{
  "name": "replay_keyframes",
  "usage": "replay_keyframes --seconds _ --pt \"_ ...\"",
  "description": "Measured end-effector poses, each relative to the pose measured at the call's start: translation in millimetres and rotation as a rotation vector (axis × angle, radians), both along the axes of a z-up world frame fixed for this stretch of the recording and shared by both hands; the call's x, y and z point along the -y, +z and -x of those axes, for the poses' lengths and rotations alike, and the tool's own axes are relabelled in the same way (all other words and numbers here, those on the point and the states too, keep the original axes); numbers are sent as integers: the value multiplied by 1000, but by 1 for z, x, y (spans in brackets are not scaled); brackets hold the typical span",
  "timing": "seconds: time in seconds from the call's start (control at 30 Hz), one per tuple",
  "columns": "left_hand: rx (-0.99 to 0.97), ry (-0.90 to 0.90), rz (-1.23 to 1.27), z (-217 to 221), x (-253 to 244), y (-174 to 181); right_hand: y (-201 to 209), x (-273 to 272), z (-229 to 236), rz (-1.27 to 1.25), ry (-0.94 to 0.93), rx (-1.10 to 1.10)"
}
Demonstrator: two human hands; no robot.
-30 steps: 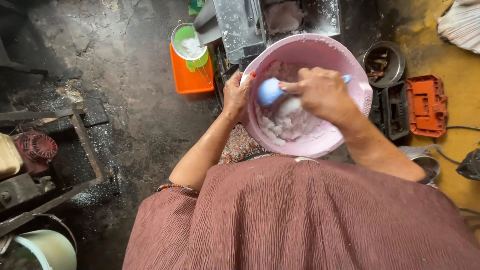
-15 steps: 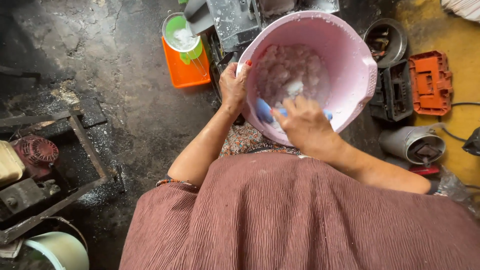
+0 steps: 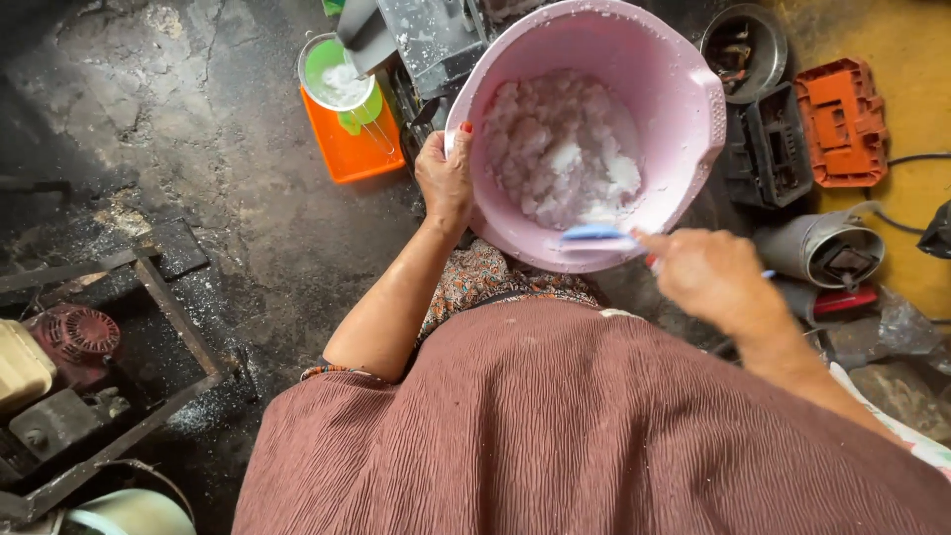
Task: The person scoops a white, fibrous substance from a pink basin using a blue scoop and feeds it into a metal grinding machine. They use the scoop to push the material into the machine's hopper and then scrape the processed output from the machine into a green bowl.
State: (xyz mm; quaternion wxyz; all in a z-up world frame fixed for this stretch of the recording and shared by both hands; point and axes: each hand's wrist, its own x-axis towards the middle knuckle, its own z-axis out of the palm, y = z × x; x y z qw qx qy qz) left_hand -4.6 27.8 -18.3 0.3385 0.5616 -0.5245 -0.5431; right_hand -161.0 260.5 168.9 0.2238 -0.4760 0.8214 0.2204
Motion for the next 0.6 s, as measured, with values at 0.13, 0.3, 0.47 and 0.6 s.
replay_keyframes --seconds 0.13,0.3,0.47,0.6 --pt "0 -16 15 0 -1 4 -65 -6 3 -20 -105 156" --pt "-39 8 11 1 -2 4 -26 1 14 74 -164 12" --pt "-7 -7 21 1 0 -10 -37 -26 42 51 -65 -61" --pt "1 5 20 2 1 -10 -88 -5 55 409 162 -195"
